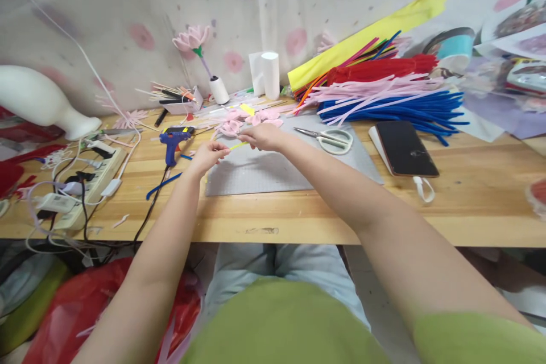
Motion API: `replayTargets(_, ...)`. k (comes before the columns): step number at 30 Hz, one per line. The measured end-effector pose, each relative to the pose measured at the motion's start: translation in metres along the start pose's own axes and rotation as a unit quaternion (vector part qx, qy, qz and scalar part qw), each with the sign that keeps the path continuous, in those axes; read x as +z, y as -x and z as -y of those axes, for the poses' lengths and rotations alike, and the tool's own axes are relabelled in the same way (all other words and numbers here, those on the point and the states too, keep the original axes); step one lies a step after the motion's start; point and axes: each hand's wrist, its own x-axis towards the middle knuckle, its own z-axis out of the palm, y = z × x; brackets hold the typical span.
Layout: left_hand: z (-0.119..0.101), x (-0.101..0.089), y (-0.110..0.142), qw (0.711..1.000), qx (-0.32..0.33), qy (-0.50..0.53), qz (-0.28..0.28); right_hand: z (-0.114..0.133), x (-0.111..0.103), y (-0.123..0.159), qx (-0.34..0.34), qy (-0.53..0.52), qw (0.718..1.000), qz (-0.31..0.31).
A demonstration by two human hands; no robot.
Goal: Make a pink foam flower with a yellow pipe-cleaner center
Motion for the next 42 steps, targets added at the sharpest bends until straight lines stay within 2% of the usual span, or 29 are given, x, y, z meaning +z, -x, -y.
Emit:
replayTargets(3, 0.002, 0.006, -0.002, 0.994, 0.045, -0.104, -0.004, 0.004, -0.003, 0.006, 0.022, 0.030, 0.999, 0.007)
replayTargets(6, -0.006, 0.014, 0.002, 0.971, 0.089, -0.219, 0.026, 0.002, -0.005, 0.012, 0.016, 0.097, 0.995, -0.016)
replayTargets(8, -0.014, 0.020, 0.005, 0.960, 0.090, -0.260, 0.055, 0.001, -0.007, 0.014, 0.004, 0.106, 0.994, -0.014)
replayTargets(11, -0.022, 0.030, 0.007, 0.958, 0.076, -0.251, 0.115, 0.000, -0.010, 0.014, -0.016, 0.104, 0.994, -0.007)
replayTargets(13, -0.020, 0.035, 0.007, 0.966, 0.057, -0.202, 0.148, 0.000, -0.013, 0.014, -0.022, 0.105, 0.994, -0.009)
replayTargets(15, -0.015, 0.040, 0.005, 0.981, 0.035, -0.121, 0.148, -0.001, -0.015, 0.013, -0.012, 0.106, 0.994, -0.025)
replayTargets(18, -0.006, 0.046, 0.000, 0.995, -0.004, 0.060, 0.078, -0.007, -0.015, 0.014, 0.030, 0.096, 0.993, -0.061)
replayTargets(20, -0.002, 0.049, -0.004, 0.981, -0.044, 0.188, 0.024, -0.011, -0.011, 0.015, 0.062, 0.076, 0.992, -0.074)
replayTargets(23, -0.001, 0.055, -0.013, 0.939, -0.103, 0.324, -0.054, -0.010, 0.002, 0.014, 0.094, 0.031, 0.991, -0.095)
replayTargets(27, -0.005, 0.069, -0.022, 0.878, -0.148, 0.429, -0.152, 0.006, 0.023, 0.011, 0.132, -0.015, 0.983, -0.126)
replayTargets(31, -0.012, 0.082, -0.024, 0.818, -0.181, 0.491, -0.237, 0.025, 0.041, 0.008, 0.144, -0.031, 0.980, -0.136)
replayTargets(34, -0.015, 0.086, -0.022, 0.792, -0.183, 0.515, -0.273, 0.032, 0.051, 0.008, 0.140, -0.048, 0.978, -0.149)
replayTargets(36, -0.015, 0.084, -0.020, 0.778, -0.190, 0.537, -0.265, 0.032, 0.055, 0.009, 0.136, -0.060, 0.977, -0.153)
replayTargets(38, -0.013, 0.077, -0.017, 0.779, -0.199, 0.556, -0.213, 0.028, 0.055, 0.011, 0.133, -0.067, 0.977, -0.151)
replayTargets(40, -0.008, 0.065, -0.015, 0.805, -0.203, 0.543, -0.124, 0.019, 0.051, 0.013, 0.124, -0.079, 0.979, -0.143)
replayTargets(42, -0.002, 0.049, -0.013, 0.856, -0.201, 0.476, -0.036, 0.007, 0.041, 0.016, 0.110, -0.107, 0.980, -0.125)
